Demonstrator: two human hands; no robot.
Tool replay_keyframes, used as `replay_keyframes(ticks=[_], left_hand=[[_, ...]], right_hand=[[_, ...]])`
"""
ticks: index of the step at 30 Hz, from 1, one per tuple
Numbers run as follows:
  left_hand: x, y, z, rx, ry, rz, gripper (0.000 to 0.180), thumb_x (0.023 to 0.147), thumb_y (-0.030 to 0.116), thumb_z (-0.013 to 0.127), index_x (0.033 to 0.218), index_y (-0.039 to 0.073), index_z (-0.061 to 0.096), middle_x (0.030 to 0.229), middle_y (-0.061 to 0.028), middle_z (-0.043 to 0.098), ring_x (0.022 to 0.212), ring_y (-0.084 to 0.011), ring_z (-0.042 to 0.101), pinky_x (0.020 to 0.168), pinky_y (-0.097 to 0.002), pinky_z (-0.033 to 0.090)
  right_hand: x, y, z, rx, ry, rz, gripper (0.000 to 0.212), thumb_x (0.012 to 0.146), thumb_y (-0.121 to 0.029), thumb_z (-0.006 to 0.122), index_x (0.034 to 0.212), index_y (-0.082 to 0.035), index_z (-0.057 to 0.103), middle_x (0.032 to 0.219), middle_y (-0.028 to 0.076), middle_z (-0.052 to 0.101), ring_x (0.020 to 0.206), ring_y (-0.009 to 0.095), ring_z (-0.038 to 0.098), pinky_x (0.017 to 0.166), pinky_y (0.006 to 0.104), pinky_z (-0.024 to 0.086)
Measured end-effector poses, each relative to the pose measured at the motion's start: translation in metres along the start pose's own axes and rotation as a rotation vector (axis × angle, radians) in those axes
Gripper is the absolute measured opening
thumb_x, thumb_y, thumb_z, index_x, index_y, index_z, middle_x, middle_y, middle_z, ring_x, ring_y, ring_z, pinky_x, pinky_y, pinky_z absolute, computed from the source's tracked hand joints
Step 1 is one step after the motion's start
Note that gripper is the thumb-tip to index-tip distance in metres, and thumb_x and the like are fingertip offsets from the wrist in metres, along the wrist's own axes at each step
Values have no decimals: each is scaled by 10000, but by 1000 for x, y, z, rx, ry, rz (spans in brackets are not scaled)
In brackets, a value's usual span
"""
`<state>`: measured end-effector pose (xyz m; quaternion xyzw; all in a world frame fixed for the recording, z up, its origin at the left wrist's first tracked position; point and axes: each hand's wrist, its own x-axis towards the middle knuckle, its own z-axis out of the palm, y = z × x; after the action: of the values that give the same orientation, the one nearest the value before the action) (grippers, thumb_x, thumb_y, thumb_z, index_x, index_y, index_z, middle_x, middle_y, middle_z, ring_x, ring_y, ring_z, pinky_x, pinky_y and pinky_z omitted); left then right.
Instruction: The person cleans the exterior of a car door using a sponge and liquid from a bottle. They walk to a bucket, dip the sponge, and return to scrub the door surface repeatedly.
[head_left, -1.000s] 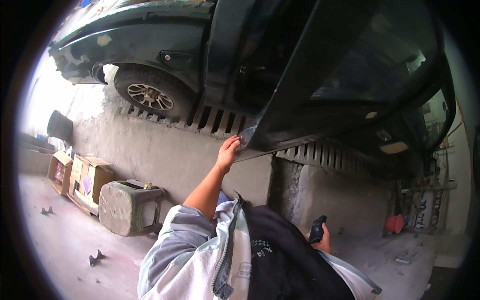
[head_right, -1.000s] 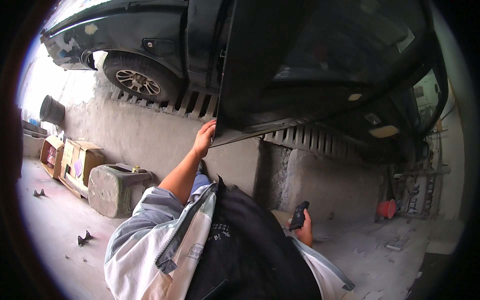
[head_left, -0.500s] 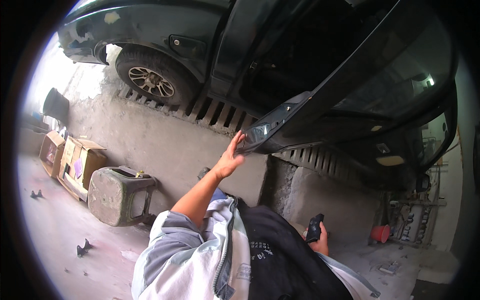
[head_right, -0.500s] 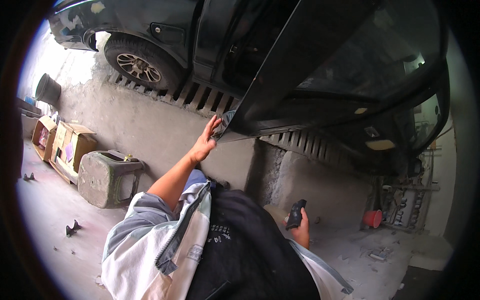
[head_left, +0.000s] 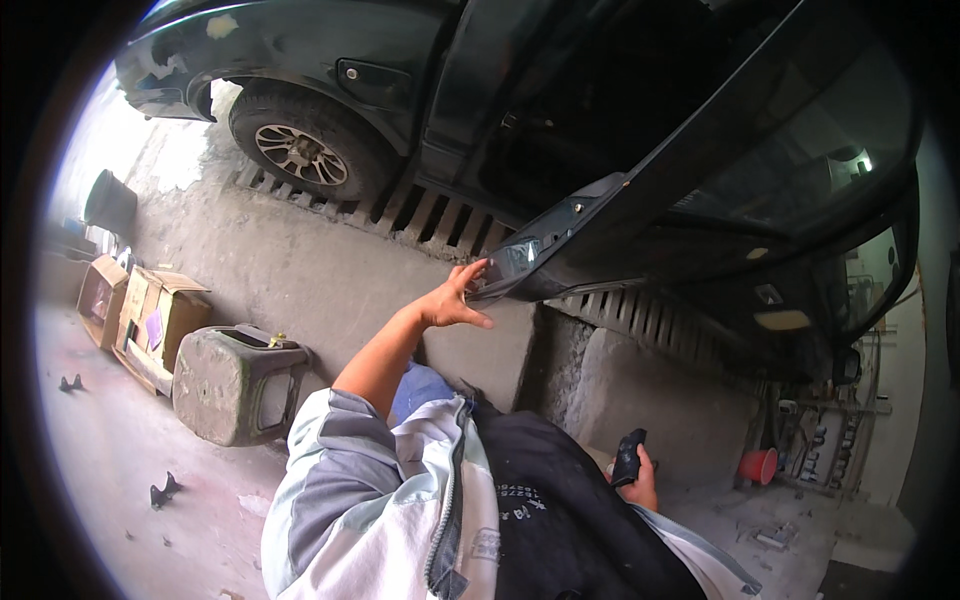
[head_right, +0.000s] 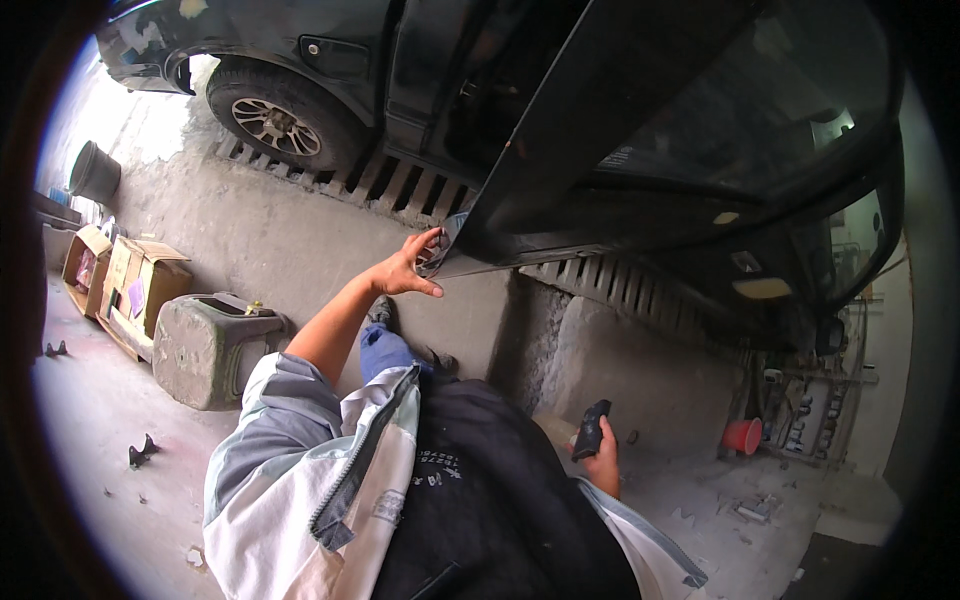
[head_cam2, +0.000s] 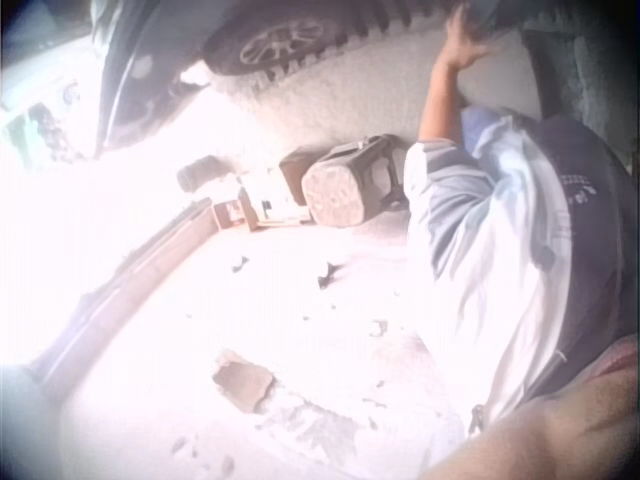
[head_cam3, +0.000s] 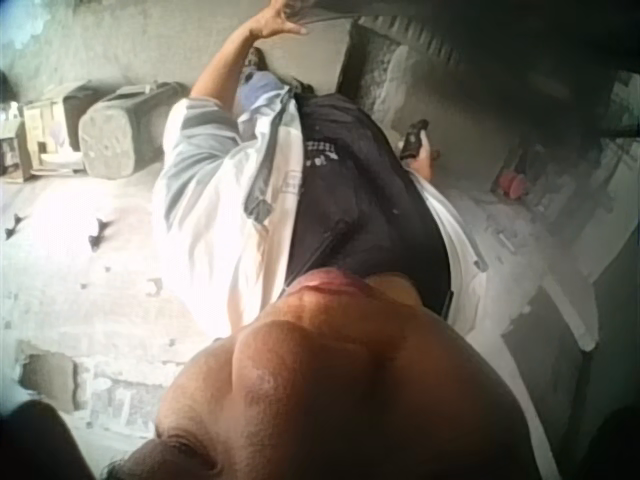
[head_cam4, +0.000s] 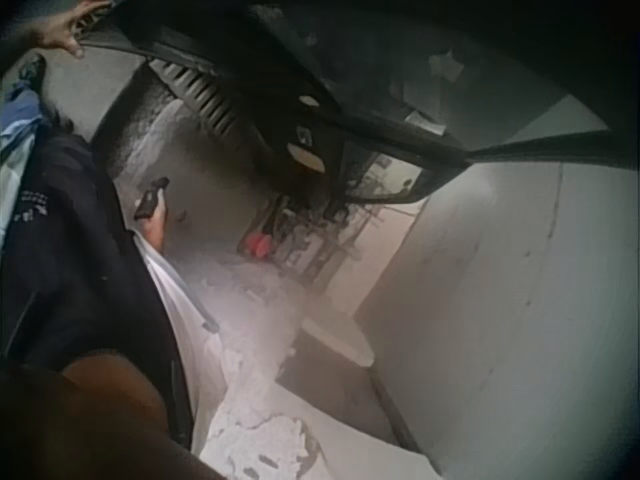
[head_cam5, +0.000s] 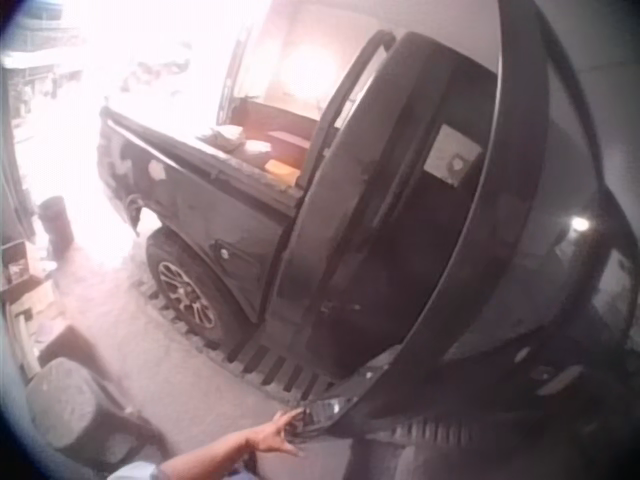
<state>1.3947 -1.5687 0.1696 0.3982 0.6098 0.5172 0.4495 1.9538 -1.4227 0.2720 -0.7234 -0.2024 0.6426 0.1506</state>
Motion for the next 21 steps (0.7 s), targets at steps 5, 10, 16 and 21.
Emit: replay_keyframes(ticks=[5, 10, 16, 21], left_hand=[[0, 0, -12, 122, -66, 10, 1216, 614, 364, 965, 1591, 173, 268, 1441, -185, 433, 1326, -362, 504, 1100, -476, 447], [1, -4, -20, 329, -69, 84, 1114, 641, 424, 937, 1558, 178, 355, 1356, -162, 544, 1206, -351, 609, 1007, -458, 519], [3, 3, -38, 517, -96, 217, 1061, 638, 514, 890, 1524, 168, 419, 1168, -182, 649, 1113, -376, 651, 948, -455, 542], [5, 2, -38, 586, -90, 317, 1034, 663, 530, 862, 1506, 107, 438, 1057, -157, 682, 1016, -366, 663, 901, -444, 540]], right_hand=[[8, 6, -8, 46, -49, 48, 508, 913, -568, 629, 908, -60, 628, 774, 104, 653, 663, 295, 640, 636, 448, 548], [3, 4, -9, 13, -58, 62, 428, 922, -547, 622, 973, -123, 649, 825, 84, 664, 736, 292, 651, 708, 544, 534], [-2, 2, -3, -6, -72, 39, 375, 949, -514, 596, 1028, -151, 649, 842, 68, 668, 758, 276, 659, 715, 580, 544], [-3, 1, 3, -13, -76, 34, 374, 951, -507, 596, 1041, -148, 647, 846, 67, 666, 751, 271, 659, 690, 569, 552]])
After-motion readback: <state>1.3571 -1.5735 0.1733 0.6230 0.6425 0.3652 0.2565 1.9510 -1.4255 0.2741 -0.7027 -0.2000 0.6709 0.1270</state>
